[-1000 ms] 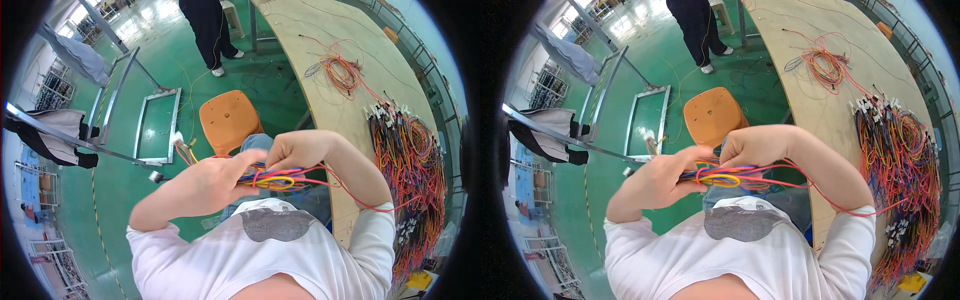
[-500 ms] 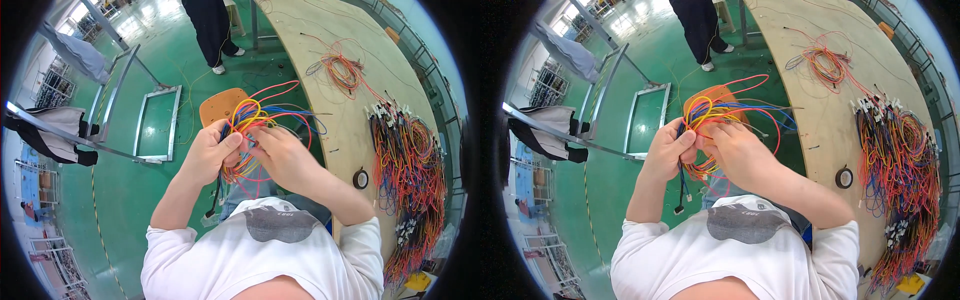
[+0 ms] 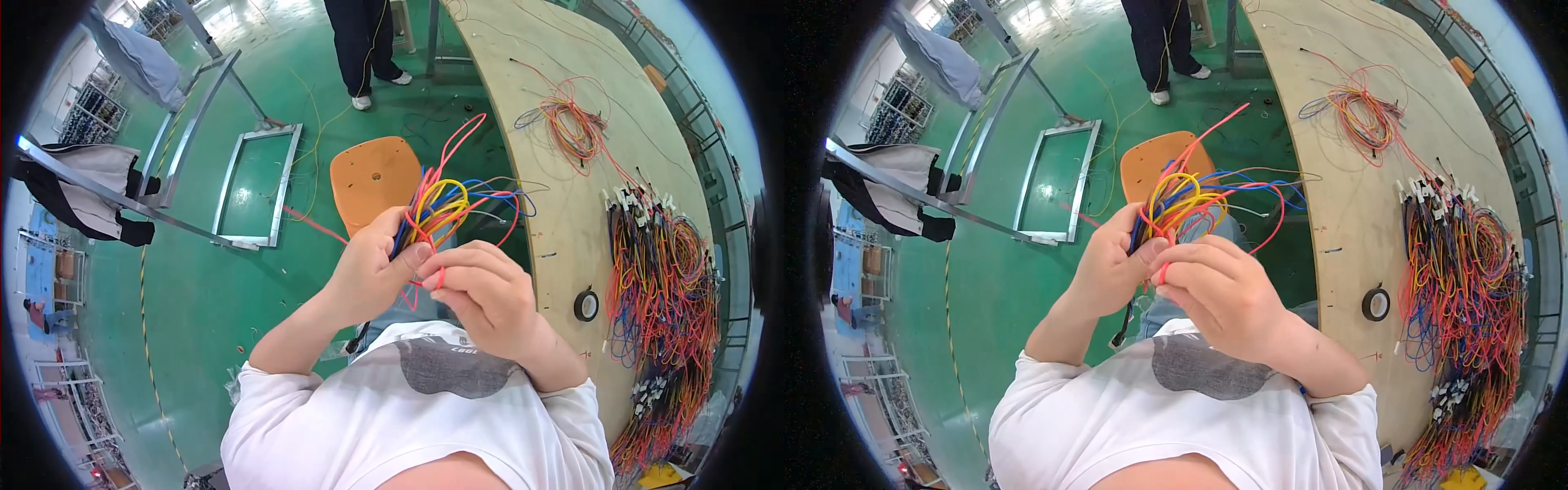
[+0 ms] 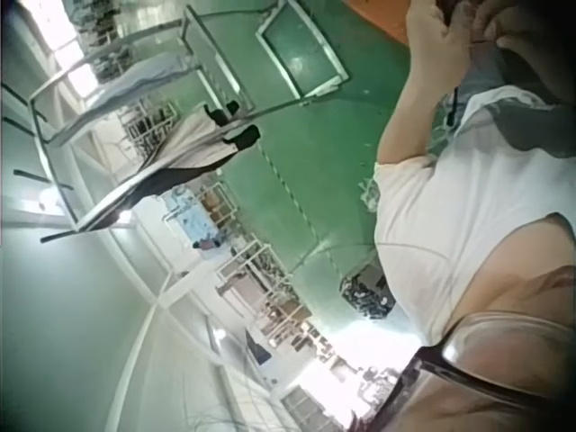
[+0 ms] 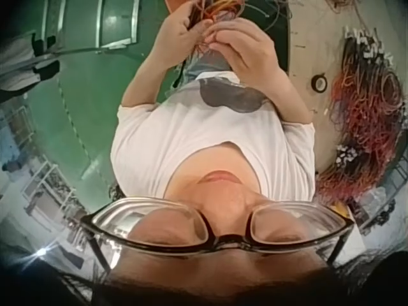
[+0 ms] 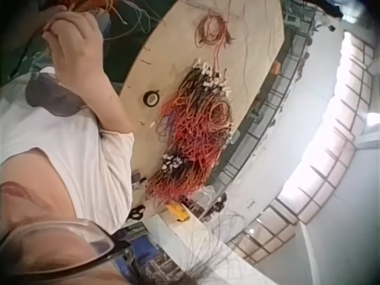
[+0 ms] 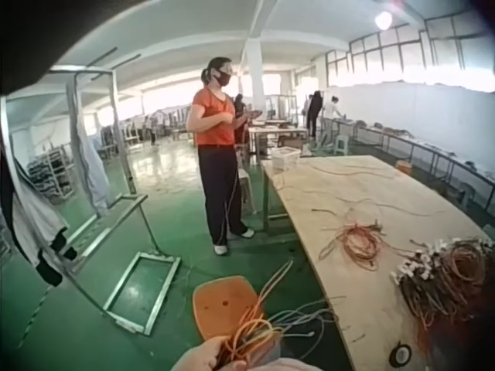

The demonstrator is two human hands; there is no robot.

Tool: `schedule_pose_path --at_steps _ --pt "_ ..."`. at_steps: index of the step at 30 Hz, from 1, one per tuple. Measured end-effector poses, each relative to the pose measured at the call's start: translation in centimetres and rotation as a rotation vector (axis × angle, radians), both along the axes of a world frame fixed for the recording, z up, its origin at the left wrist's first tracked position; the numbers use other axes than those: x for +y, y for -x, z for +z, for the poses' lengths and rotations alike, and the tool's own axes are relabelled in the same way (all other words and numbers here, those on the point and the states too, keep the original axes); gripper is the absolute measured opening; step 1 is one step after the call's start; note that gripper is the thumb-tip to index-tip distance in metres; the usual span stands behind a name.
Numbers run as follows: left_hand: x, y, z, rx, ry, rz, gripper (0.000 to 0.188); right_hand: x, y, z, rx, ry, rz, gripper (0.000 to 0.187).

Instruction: Organizing and bundling a group of multi-colored wires using electrical tape in a factory setting.

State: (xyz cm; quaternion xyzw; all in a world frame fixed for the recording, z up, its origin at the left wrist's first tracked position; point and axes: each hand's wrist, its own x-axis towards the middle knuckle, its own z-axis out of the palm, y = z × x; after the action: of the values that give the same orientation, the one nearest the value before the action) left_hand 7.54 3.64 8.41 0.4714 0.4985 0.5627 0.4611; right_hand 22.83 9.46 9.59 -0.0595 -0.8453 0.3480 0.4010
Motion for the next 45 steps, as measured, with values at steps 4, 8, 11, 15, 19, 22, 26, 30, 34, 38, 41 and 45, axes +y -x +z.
schedule_pose_path --at_steps 4,8,11,15,19,22,26,30,34,38,41,45 --pt "-0.1 0.1 0.1 0.121 0.005 0.012 0.029 -0.1 0.3 -0.3 -0.043 0.011 -0.103 0.014" --pt "-0.1 0.8 1.4 -0.164 0.208 -0.161 0.031 0.5 -0.1 0.6 0.006 0.35 -0.139 0.012" --pt "0.1 0.0 0.9 -0.128 0.051 -0.084 0.031 0.0 0.3 1.0 -0.065 0.336 -0.105 0.016" --pt "0.2 -0.2 0.6 0.101 0.031 -0.022 0.031 -0.3 0.9 0.7 -0.032 0.078 -0.228 0.01" --pt "0.6 -0.4 0.8 0.326 -0.057 0.015 0.031 -0.3 1.2 0.7 -0.078 0.089 -0.319 0.006" --pt "0.8 -0.8 0.5 0.39 -0.128 0.055 0.032 -0.2 1.7 -0.1 -0.081 0.101 -0.403 0.007" --pt "1.4 -2.1 -0.8 0.615 -0.289 0.181 0.038 0.3 2.3 -0.7 -0.043 0.213 -0.506 0.006" --pt "1.8 -2.7 -2.1 0.784 -0.373 0.279 0.041 1.0 2.3 -1.1 -0.061 0.421 -0.491 0.01" --pt "1.7 -2.7 -3.4 0.808 -0.333 0.29 0.039 2.1 2.3 -1.5 0.016 0.809 -0.444 0.009" --pt "2.3 -2.0 -3.4 0.785 -0.284 0.156 0.037 2.4 1.6 -2.1 -0.18 0.444 -0.42 0.009" --pt "2.4 -2.3 -3.5 0.806 -0.294 0.168 0.033 3.3 1.4 -1.8 -0.158 0.824 -0.34 0.01" --pt "2.5 -2.7 -3.7 0.801 -0.319 0.225 0.036 3.9 1.4 -2.0 -0.044 1.078 -0.29 0.011"
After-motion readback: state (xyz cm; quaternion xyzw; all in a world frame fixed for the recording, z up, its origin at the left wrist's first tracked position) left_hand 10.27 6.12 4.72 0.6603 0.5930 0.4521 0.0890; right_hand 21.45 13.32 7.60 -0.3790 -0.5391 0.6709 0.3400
